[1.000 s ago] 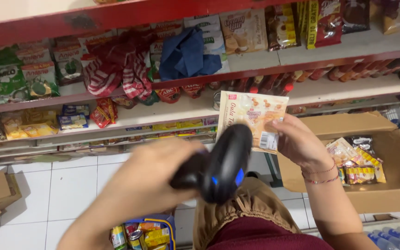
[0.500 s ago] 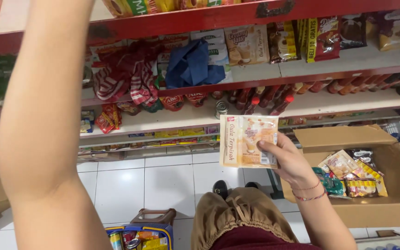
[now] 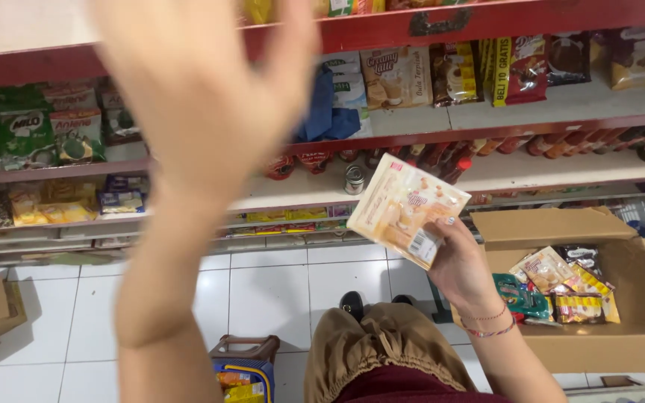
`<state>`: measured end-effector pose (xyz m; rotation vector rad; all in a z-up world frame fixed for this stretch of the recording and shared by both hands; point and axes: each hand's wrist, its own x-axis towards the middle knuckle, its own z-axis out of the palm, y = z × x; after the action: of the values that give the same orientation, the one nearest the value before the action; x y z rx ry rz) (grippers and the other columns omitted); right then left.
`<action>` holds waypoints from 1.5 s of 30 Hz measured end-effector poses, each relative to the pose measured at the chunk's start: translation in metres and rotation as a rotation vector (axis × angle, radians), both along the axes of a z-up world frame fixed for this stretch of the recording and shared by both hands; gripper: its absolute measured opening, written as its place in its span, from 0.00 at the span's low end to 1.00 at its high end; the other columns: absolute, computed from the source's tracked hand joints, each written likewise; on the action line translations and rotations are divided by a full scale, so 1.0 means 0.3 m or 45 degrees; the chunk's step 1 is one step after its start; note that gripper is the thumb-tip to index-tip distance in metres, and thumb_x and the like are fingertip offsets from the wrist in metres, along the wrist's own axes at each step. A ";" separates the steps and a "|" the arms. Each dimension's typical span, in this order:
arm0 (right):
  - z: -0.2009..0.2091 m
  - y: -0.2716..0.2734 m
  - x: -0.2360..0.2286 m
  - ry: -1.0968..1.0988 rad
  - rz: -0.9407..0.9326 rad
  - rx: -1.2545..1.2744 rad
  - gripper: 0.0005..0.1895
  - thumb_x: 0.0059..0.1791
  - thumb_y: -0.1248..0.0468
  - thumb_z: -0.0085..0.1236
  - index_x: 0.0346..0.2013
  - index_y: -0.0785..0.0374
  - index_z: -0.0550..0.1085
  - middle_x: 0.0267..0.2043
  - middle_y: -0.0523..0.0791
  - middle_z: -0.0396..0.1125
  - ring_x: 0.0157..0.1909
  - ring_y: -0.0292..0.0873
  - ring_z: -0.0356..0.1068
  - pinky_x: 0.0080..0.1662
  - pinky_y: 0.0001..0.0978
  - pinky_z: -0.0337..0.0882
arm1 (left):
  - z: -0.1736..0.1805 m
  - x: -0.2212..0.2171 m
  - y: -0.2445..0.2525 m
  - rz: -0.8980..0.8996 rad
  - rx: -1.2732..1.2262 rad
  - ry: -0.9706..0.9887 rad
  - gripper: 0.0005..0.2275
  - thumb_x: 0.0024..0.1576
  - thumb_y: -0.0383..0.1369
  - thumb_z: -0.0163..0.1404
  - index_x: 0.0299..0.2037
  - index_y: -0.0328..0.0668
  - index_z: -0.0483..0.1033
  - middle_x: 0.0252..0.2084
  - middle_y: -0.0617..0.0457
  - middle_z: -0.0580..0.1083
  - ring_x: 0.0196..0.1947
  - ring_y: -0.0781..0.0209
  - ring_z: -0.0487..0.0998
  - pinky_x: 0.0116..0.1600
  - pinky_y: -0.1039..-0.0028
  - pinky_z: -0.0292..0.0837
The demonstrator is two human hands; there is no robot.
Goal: Picking up items from a box, cleaning them with a cloth, scanning them with a handheld scanner, and placing them on grocery shelves.
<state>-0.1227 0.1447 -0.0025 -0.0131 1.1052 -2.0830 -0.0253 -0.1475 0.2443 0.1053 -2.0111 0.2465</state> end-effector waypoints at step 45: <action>0.123 0.212 -0.686 0.938 -0.442 0.171 0.16 0.55 0.77 0.57 0.58 0.69 0.71 0.56 0.45 0.72 0.56 0.37 0.72 0.60 0.30 0.73 | -0.920 -0.697 0.251 -0.004 0.691 -0.950 0.04 0.51 0.25 0.53 0.35 0.36 0.78 0.39 0.38 0.77 0.38 0.41 0.82 0.40 0.58 0.79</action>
<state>-0.3283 0.2082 0.0343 -0.6035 1.7817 -2.3715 -0.2346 -0.0722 -0.0318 0.3987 -2.7759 -0.3233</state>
